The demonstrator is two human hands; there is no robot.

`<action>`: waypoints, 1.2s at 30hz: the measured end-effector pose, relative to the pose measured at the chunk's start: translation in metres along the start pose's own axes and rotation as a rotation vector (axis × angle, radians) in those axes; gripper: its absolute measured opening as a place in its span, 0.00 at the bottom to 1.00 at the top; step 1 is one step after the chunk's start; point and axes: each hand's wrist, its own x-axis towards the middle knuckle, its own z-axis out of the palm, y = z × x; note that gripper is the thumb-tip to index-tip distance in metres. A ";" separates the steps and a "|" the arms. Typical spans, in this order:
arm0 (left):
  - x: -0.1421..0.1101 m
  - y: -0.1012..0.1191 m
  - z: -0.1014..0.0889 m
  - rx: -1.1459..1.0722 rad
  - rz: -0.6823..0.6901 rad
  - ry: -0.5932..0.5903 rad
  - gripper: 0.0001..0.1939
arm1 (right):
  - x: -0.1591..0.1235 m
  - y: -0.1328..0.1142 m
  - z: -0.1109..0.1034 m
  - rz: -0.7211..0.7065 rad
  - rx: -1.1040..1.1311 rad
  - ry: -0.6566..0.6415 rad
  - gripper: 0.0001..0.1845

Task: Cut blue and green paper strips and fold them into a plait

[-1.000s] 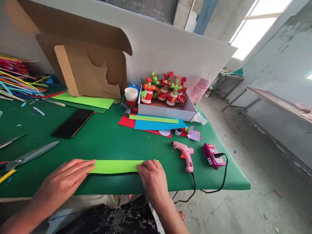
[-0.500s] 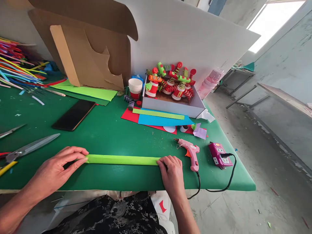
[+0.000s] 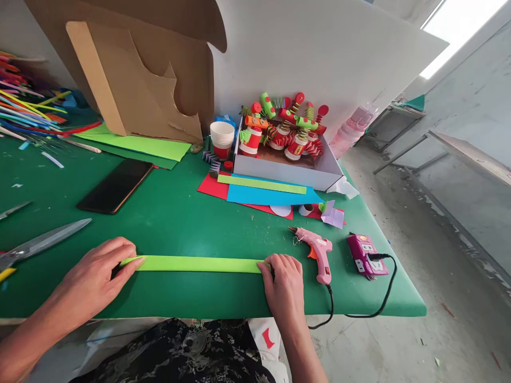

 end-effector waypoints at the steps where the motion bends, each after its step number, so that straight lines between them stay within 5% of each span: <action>1: 0.000 0.000 0.000 0.005 0.008 -0.009 0.17 | 0.000 0.000 0.000 -0.004 0.001 0.006 0.19; 36: 0.004 0.008 -0.008 0.213 0.064 -0.099 0.18 | 0.004 -0.004 -0.003 0.035 0.021 -0.029 0.16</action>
